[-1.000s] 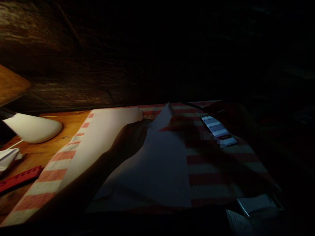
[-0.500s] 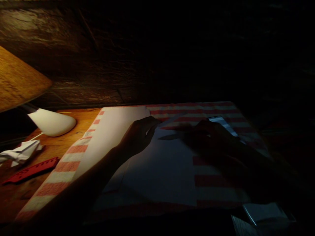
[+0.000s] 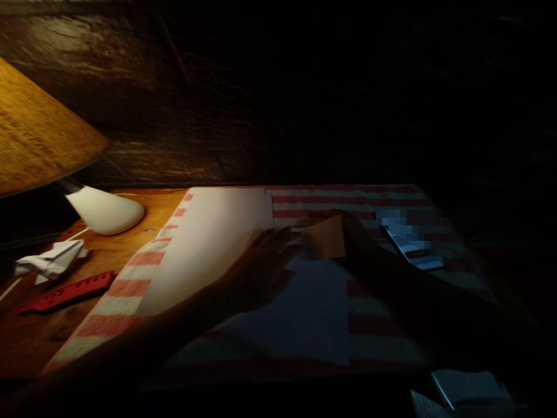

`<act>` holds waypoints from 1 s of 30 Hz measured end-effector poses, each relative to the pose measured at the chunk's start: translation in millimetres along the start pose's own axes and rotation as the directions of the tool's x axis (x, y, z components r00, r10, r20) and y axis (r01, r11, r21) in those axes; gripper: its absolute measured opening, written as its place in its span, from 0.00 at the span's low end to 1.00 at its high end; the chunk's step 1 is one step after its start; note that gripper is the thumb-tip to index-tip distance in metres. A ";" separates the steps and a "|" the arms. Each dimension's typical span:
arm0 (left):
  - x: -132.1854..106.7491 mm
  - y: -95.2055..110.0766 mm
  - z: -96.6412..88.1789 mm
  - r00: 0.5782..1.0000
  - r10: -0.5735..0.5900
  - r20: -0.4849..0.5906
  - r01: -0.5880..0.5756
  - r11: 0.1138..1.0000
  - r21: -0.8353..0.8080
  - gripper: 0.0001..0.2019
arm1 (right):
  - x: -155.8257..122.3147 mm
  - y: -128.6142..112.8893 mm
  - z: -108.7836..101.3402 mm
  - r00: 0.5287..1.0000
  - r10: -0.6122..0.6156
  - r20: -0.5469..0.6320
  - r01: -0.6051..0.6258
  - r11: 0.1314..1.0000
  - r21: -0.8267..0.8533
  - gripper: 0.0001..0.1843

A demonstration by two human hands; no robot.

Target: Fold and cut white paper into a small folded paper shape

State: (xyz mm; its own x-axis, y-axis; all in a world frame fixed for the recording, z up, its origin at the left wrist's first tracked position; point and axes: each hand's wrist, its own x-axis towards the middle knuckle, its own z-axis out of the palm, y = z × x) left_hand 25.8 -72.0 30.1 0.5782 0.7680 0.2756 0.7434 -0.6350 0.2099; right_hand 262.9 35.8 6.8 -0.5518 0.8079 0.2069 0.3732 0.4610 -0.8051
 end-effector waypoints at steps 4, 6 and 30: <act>-26.2 13.7 11.3 0.991 -0.010 0.136 0.006 1.000 0.026 0.35 | 5.6 1.8 -13.7 0.984 -0.168 0.055 0.171 0.984 -0.054 0.12; -30.9 16.0 13.7 0.985 -0.015 0.171 0.012 1.000 0.020 0.38 | 5.9 2.4 -17.3 0.977 -0.205 0.061 0.211 0.971 -0.112 0.13; -30.4 19.7 12.8 0.987 -0.029 0.155 0.030 1.000 -0.004 0.40 | 3.7 9.4 3.2 1.000 -0.005 0.007 0.004 0.997 0.083 0.10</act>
State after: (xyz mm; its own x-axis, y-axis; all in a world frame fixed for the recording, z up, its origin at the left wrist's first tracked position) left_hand 27.2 -106.7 13.8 0.6014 0.7899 0.1201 0.7593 -0.6119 0.2215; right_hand 262.0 41.9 -1.8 -0.5590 0.8030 0.2064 0.3077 0.4321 -0.8477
